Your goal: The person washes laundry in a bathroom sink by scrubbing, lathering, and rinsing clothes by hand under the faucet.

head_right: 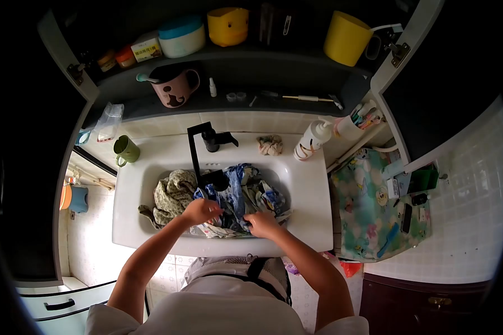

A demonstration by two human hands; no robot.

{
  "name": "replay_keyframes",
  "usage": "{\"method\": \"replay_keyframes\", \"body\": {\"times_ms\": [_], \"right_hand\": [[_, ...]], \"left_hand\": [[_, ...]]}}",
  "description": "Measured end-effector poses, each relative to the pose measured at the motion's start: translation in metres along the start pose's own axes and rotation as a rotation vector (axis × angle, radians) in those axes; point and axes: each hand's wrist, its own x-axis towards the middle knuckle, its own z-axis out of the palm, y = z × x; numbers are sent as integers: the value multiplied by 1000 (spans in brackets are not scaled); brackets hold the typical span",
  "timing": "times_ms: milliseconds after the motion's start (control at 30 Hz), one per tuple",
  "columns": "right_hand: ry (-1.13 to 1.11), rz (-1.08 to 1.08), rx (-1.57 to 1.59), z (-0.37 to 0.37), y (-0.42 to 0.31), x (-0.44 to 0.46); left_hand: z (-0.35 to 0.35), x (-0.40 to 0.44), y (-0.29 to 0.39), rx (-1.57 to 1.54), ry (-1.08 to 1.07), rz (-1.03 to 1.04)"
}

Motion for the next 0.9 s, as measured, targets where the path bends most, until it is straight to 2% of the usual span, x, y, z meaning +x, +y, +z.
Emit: {"method": "replay_keyframes", "body": {"times_ms": [67,167,233,300,367,467,567,700,900], "right_hand": [[-51,29,22,-5,-7,-10],[-1,13,177,-7,-7,-9],[67,4,325,-41,-26,-2],[-1,73,284,-67,-40,9],[-167,206,454,-75,-50,25],[-218,340,308,-56,-43,49],[-297,392,275,-2,-10,66],[-205,368,307,15,-3,69],[-236,385,381,17,0,72]], "left_hand": [[0,13,-6,-337,-251,-221],[23,17,-3,-126,-512,-325],[43,22,-8,84,-430,-242],[44,32,-10,20,-465,-320],[46,45,-21,-66,-534,-375],[42,51,-21,-119,-609,-409],[32,51,-12,-97,-623,-410],[36,58,-24,-105,-589,-454],[35,60,-27,-98,-565,-436]]}}
